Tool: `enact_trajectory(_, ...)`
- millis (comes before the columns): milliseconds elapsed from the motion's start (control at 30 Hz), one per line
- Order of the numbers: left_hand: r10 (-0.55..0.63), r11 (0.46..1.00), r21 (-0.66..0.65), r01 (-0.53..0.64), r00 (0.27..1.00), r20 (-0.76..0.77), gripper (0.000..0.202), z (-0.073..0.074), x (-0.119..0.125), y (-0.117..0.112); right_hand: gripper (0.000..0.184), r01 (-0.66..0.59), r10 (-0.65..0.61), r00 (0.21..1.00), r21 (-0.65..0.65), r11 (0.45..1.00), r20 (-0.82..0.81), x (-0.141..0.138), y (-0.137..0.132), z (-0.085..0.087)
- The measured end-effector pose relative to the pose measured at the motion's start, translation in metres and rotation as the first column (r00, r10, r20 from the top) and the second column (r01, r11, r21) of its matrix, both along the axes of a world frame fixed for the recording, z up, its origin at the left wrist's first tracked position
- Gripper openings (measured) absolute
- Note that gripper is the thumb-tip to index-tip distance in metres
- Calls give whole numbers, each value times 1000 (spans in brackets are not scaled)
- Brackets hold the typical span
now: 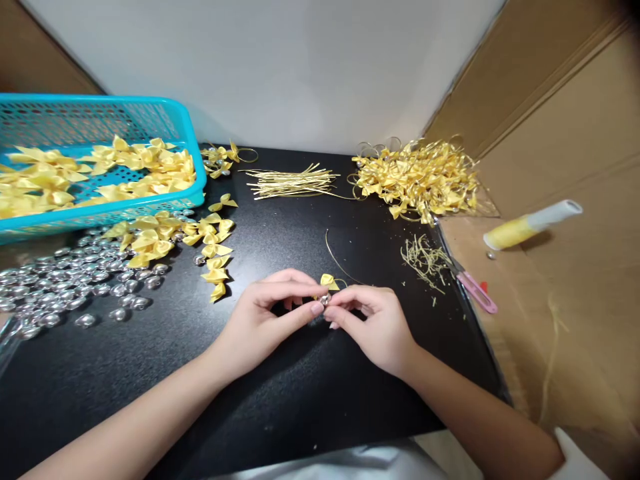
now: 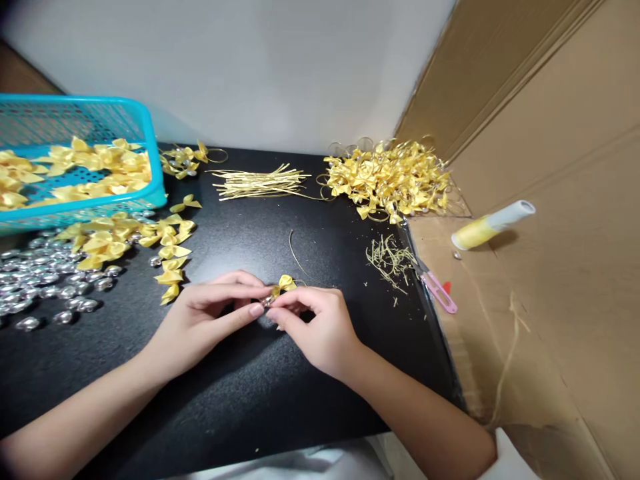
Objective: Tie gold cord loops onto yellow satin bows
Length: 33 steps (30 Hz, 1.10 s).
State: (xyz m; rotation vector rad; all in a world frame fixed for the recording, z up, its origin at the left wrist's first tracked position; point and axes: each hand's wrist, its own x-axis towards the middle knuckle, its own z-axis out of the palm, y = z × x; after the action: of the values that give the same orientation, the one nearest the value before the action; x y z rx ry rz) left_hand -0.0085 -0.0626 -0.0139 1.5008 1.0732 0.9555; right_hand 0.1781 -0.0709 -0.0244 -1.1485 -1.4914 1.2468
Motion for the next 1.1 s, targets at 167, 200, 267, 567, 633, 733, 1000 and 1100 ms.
enact_trajectory(167,-12,981,192,23,998,-58,12,3,-2,-1,15,-41,31,992,-77,996,-124,-5,-4,-4)
enact_trajectory(200,-5,972,233,25,996,-85,12,4,-2,-2,18,-52,41,989,-80,995,-141,-5,-4,-5)
enact_trajectory(267,5,955,295,37,990,-141,12,6,-1,-3,20,-66,57,988,-63,996,-143,-6,-5,-6)
enact_trajectory(567,-39,969,241,61,995,-94,6,2,-1,-2,5,-41,41,999,79,996,-3,-6,-5,-6)
enact_trajectory(633,23,983,183,-25,1000,14,7,1,-5,0,6,-30,24,998,121,992,55,-6,-4,-6)
enact_trajectory(733,181,970,111,-218,944,276,9,6,-11,3,13,-30,-9,983,213,976,182,-4,0,-7)
enact_trajectory(1000,415,891,-5,-454,810,414,21,36,-18,6,13,-79,-64,912,328,941,406,2,8,-15)
enact_trajectory(1100,388,892,70,-446,836,388,15,33,-19,6,13,-111,-37,903,315,943,428,3,9,-16)
